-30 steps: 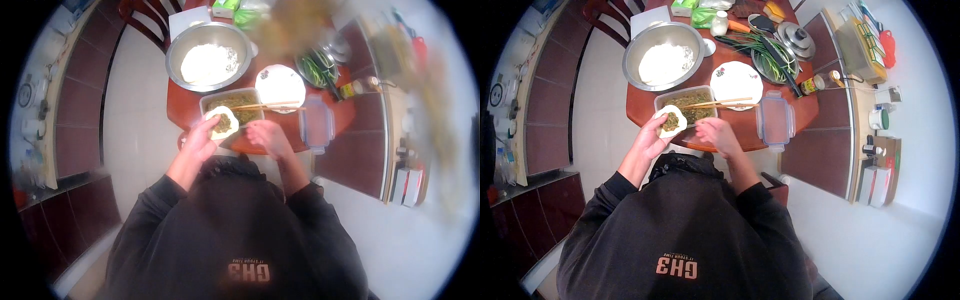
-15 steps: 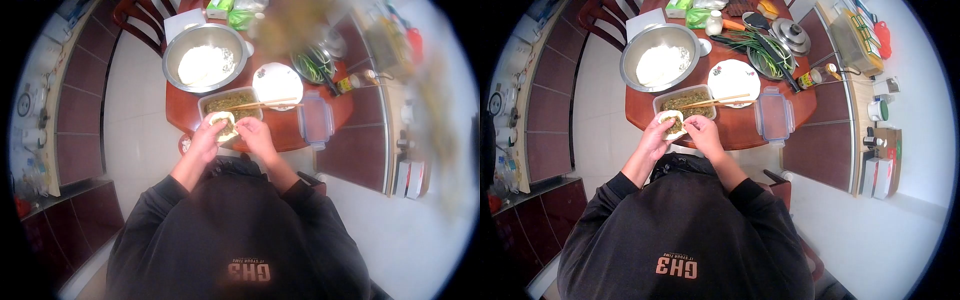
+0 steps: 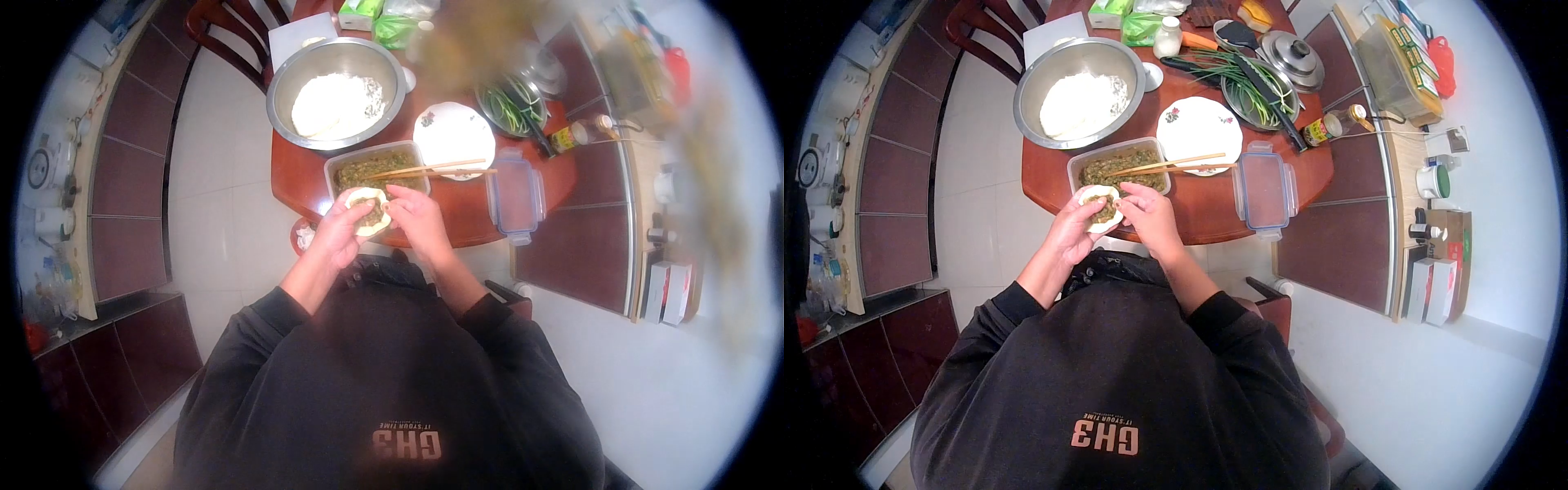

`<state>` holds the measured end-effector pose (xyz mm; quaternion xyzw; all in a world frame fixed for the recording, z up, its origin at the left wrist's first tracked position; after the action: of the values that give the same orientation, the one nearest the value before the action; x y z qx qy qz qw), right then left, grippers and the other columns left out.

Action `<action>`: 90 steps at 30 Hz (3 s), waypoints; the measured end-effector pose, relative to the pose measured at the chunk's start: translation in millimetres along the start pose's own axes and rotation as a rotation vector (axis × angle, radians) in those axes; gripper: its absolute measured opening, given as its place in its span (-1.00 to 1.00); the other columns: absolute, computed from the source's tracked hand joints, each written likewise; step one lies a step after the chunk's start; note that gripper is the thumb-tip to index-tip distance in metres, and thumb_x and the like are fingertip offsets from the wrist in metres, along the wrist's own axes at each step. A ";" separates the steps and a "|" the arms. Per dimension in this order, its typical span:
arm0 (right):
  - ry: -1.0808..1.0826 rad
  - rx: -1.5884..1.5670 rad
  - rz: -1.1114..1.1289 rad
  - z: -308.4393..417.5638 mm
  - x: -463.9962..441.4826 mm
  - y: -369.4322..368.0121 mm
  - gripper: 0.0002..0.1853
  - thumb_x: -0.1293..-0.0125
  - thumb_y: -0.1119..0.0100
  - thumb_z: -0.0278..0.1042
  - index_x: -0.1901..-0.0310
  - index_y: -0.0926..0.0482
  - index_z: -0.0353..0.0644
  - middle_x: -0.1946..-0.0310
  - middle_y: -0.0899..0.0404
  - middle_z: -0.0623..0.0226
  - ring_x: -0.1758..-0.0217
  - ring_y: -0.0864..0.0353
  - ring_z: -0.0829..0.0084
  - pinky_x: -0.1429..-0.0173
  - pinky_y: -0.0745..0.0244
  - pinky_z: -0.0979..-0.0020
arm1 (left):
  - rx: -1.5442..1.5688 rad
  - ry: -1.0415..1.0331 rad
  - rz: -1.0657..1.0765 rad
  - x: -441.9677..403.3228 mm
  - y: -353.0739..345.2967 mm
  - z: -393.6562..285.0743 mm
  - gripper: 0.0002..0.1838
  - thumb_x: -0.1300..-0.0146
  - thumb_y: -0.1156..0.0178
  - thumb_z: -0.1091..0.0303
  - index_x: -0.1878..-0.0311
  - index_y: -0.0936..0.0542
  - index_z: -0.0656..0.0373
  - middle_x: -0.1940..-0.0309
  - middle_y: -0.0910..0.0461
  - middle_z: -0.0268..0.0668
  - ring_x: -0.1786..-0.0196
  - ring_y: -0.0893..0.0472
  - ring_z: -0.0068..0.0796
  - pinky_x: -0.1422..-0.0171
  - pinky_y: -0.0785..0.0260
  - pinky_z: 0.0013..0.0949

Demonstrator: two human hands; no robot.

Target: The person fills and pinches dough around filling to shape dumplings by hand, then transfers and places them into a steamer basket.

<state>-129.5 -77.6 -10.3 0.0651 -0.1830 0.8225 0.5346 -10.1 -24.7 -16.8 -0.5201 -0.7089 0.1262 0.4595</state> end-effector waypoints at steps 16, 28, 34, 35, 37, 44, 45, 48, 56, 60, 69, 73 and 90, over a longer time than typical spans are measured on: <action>0.372 0.376 -0.039 8.7 2.9 4.4 -0.91 -0.18 -0.23 -0.55 0.28 -0.57 -0.35 0.43 -0.63 0.26 0.37 -0.60 0.55 0.27 -0.51 0.49 | -0.107 -0.018 -0.031 -7.8 11.8 11.6 -0.70 -0.28 -0.10 0.54 -0.07 -0.40 0.17 0.10 -0.54 -0.25 0.08 -0.62 -0.40 0.01 -0.59 -0.31; 0.345 0.512 -0.081 21.9 3.4 3.7 -0.92 -0.18 -0.22 -0.53 0.30 -0.61 -0.32 0.43 -0.61 0.19 0.38 -0.63 0.40 0.28 -0.50 0.43 | -0.129 -0.006 -0.042 -6.0 10.3 14.5 -0.75 -0.34 -0.07 0.46 -0.07 -0.42 0.15 0.14 -0.55 -0.28 0.13 -0.63 -0.44 0.07 -0.59 -0.34; 0.489 0.625 0.033 41.1 5.8 -10.2 -0.88 -0.14 -0.23 -0.53 0.26 -0.61 -0.29 0.41 -0.58 0.16 0.38 -0.61 0.24 0.26 -0.49 0.35 | -0.187 0.024 -0.027 -9.6 14.8 18.6 -0.75 -0.43 0.03 0.32 -0.11 -0.41 0.12 0.08 -0.54 -0.31 0.07 -0.60 -0.47 0.05 -0.57 -0.33; 0.441 0.628 0.048 38.9 3.5 -10.4 -0.87 -0.14 -0.23 -0.52 0.25 -0.61 -0.28 0.41 -0.59 0.16 0.38 -0.61 0.24 0.26 -0.49 0.36 | -0.209 0.020 -0.022 -11.2 16.7 19.9 -0.75 -0.43 0.04 0.31 -0.11 -0.41 0.12 0.07 -0.54 -0.30 0.06 -0.60 -0.47 0.05 -0.57 -0.33; 0.323 0.501 0.062 35.9 0.0 -10.4 -0.86 -0.14 -0.24 -0.51 0.24 -0.62 -0.28 0.41 -0.60 0.15 0.37 -0.62 0.24 0.25 -0.50 0.35 | -0.243 0.034 -0.025 -10.5 14.9 18.7 -0.74 -0.44 0.05 0.31 -0.12 -0.40 0.11 0.06 -0.53 -0.30 0.06 -0.59 -0.48 0.04 -0.57 -0.34; 0.467 0.669 0.013 41.1 1.3 -7.0 -0.90 -0.14 -0.25 -0.49 0.30 -0.63 -0.29 0.40 -0.61 0.14 0.37 -0.62 0.25 0.25 -0.50 0.34 | -0.209 0.110 -0.008 -5.9 12.7 17.8 -0.74 -0.41 0.07 0.37 -0.13 -0.38 0.07 0.02 -0.50 -0.25 0.04 -0.58 -0.42 0.06 -0.58 -0.29; 0.457 0.670 0.020 41.3 2.1 -7.2 -0.91 -0.14 -0.25 -0.50 0.32 -0.62 -0.29 0.41 -0.60 0.15 0.38 -0.62 0.25 0.26 -0.50 0.34 | -0.167 0.124 -0.011 -3.9 11.1 17.6 -0.73 -0.41 0.08 0.39 -0.14 -0.37 0.06 0.01 -0.48 -0.25 0.03 -0.58 -0.40 0.07 -0.58 -0.27; 0.486 0.676 0.044 45.2 4.8 -9.4 -0.94 -0.13 -0.24 -0.51 0.36 -0.60 -0.29 0.43 -0.58 0.17 0.40 -0.60 0.24 0.30 -0.47 0.33 | -0.093 0.081 -0.117 -2.6 19.4 14.9 -0.77 -0.39 0.10 0.43 -0.09 -0.32 0.03 0.02 -0.43 -0.25 0.02 -0.56 -0.35 0.10 -0.59 -0.17; 0.256 0.511 0.141 43.7 1.9 -15.6 -0.90 -0.14 -0.22 -0.52 0.29 -0.62 -0.30 0.40 -0.58 0.14 0.38 -0.61 0.27 0.28 -0.49 0.37 | -0.171 0.070 0.004 -4.0 13.6 15.9 -0.95 -0.41 0.07 0.38 0.11 -0.31 0.04 0.10 -0.43 -0.27 0.07 -0.55 -0.37 0.11 -0.61 -0.13; 0.322 0.553 0.153 27.2 -7.6 -11.0 -0.88 -0.14 -0.22 -0.50 0.27 -0.63 -0.31 0.39 -0.58 0.12 0.35 -0.62 0.24 0.24 -0.51 0.36 | -0.116 0.061 0.034 -4.2 13.7 15.5 -0.95 -0.38 0.04 0.42 0.14 -0.35 0.09 0.14 -0.46 -0.22 0.06 -0.57 -0.30 0.07 -0.60 -0.05; 0.510 0.710 0.187 55.9 8.0 -22.7 -0.94 -0.09 -0.24 -0.53 0.39 -0.57 -0.32 0.45 -0.55 0.12 0.39 -0.59 0.20 0.28 -0.47 0.31 | 0.066 0.076 -0.011 -0.9 19.6 13.9 -0.83 -0.34 0.09 0.45 0.05 -0.40 0.21 0.02 -0.47 -0.11 0.01 -0.56 -0.16 -0.02 -0.57 0.02; 0.586 0.752 0.214 59.2 6.5 -30.1 -0.94 -0.07 -0.23 -0.55 0.42 -0.56 -0.31 0.46 -0.54 0.14 0.37 -0.58 0.17 0.26 -0.47 0.30 | -0.014 0.069 0.004 -3.0 17.3 15.4 -0.82 -0.37 0.14 0.44 0.04 -0.41 0.17 0.02 -0.48 -0.14 0.00 -0.56 -0.22 0.01 -0.58 -0.03; 0.492 0.760 0.144 55.8 -1.9 -21.3 -0.91 -0.10 -0.23 -0.51 0.34 -0.64 -0.26 0.42 -0.58 0.12 0.34 -0.59 0.14 0.23 -0.48 0.28 | 0.143 0.125 -0.041 -7.6 27.4 7.7 -0.67 -0.13 -0.03 0.60 0.00 -0.33 0.21 0.00 -0.45 -0.07 -0.01 -0.56 -0.10 -0.07 -0.52 0.01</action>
<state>-114.4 -92.2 45.7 0.0464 0.2602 0.8573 0.4418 1.2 -17.2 -42.9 -0.4782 -0.6785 0.1343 0.5412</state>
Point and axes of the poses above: each hand's wrist, its own x-axis away from the middle knuckle, its own y-axis out of the back of the hand, z = x × y, the point moved 7 cm from there along -x, towards the middle knuckle
